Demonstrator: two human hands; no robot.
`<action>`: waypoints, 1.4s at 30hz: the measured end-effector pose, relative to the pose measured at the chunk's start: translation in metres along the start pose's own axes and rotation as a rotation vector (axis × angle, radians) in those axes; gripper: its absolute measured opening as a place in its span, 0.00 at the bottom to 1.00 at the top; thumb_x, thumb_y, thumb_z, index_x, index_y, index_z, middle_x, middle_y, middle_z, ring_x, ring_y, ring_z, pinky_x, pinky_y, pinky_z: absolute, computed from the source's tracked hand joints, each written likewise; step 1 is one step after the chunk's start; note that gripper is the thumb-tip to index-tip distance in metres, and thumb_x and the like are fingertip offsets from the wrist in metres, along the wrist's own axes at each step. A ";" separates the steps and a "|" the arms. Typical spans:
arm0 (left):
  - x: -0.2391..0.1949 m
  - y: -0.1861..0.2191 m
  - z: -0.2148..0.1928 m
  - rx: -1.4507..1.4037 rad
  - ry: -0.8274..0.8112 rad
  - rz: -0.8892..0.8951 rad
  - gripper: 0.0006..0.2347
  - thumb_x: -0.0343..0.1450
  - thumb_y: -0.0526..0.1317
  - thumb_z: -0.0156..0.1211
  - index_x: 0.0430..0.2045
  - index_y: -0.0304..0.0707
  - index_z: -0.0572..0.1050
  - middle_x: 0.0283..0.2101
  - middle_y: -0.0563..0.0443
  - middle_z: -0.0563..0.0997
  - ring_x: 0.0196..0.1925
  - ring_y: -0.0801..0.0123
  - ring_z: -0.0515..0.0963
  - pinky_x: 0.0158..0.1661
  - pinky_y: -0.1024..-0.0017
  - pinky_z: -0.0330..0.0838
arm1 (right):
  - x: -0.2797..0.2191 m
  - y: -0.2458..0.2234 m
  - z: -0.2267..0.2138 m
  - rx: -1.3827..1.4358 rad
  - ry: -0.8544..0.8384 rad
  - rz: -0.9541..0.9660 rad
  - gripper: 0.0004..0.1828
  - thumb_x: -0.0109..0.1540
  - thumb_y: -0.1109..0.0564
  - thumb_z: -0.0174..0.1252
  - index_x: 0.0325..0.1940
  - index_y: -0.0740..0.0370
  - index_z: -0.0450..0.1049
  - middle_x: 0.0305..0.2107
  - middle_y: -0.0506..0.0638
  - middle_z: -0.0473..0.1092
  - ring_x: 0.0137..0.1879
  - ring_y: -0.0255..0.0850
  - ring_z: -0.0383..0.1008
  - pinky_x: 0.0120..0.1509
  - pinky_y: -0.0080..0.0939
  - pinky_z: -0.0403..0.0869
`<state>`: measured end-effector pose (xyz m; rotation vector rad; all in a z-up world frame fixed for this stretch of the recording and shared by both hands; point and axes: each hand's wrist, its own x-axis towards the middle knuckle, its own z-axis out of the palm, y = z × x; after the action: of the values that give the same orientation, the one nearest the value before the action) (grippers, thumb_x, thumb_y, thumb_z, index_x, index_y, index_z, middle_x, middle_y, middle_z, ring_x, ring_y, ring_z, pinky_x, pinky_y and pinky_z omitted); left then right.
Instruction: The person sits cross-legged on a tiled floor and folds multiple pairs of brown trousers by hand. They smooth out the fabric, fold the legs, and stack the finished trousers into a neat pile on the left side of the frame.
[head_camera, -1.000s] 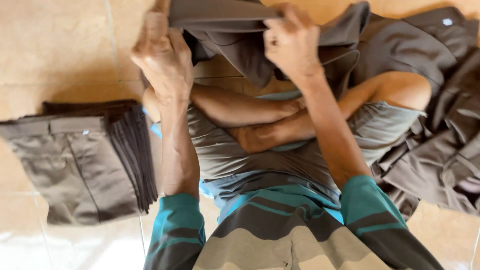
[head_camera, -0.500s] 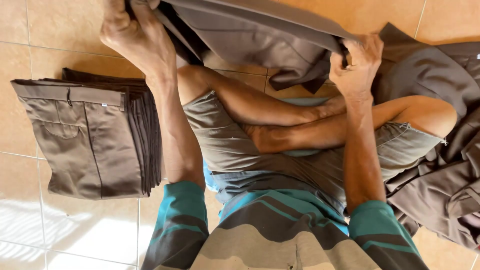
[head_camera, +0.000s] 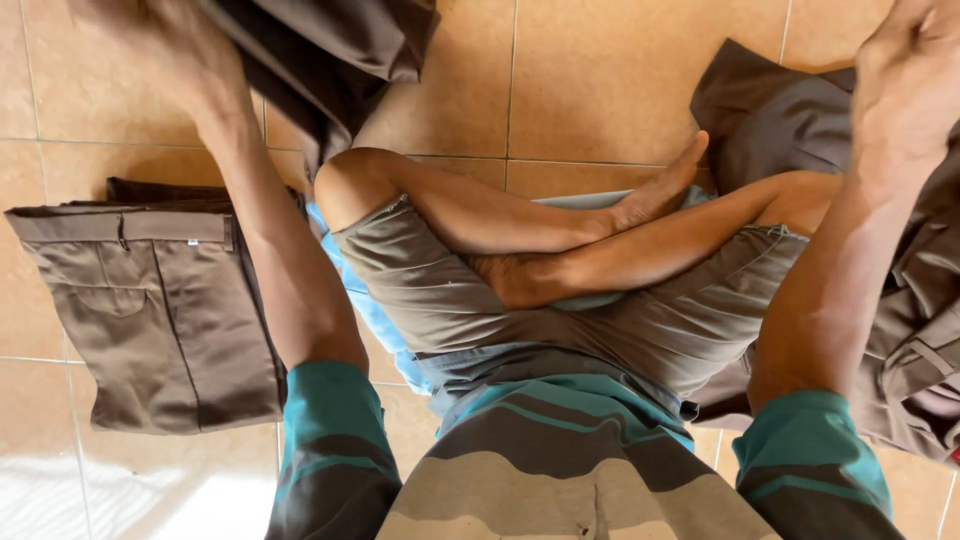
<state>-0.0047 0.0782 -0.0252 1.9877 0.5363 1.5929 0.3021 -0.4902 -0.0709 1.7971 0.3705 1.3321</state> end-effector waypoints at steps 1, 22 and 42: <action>-0.001 -0.003 -0.004 -0.028 -0.006 -0.004 0.13 0.78 0.21 0.49 0.53 0.33 0.71 0.56 0.44 0.77 0.62 0.61 0.73 0.64 0.63 0.67 | 0.010 0.009 -0.020 0.517 0.018 0.031 0.11 0.75 0.59 0.40 0.41 0.43 0.60 0.34 0.38 0.58 0.33 0.27 0.58 0.36 0.31 0.59; -0.202 -0.058 0.091 0.410 -1.180 -0.042 0.18 0.71 0.33 0.65 0.57 0.37 0.73 0.65 0.30 0.68 0.64 0.36 0.67 0.58 0.35 0.58 | -0.096 -0.187 -0.038 1.444 -1.149 0.194 0.20 0.69 0.47 0.57 0.55 0.67 0.69 0.44 0.70 0.73 0.49 0.72 0.73 0.46 0.73 0.70; -0.239 -0.089 0.096 0.800 -0.918 0.431 0.13 0.57 0.30 0.67 0.33 0.42 0.82 0.50 0.35 0.75 0.57 0.44 0.72 0.63 0.35 0.54 | -0.074 -0.203 -0.014 1.970 -1.696 0.498 0.18 0.72 0.47 0.61 0.31 0.54 0.70 0.18 0.45 0.65 0.23 0.30 0.64 0.29 0.29 0.66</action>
<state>0.0370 -0.0128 -0.2792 3.2785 0.3908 0.4549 0.3095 -0.4112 -0.2726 3.7044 0.1163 -1.5254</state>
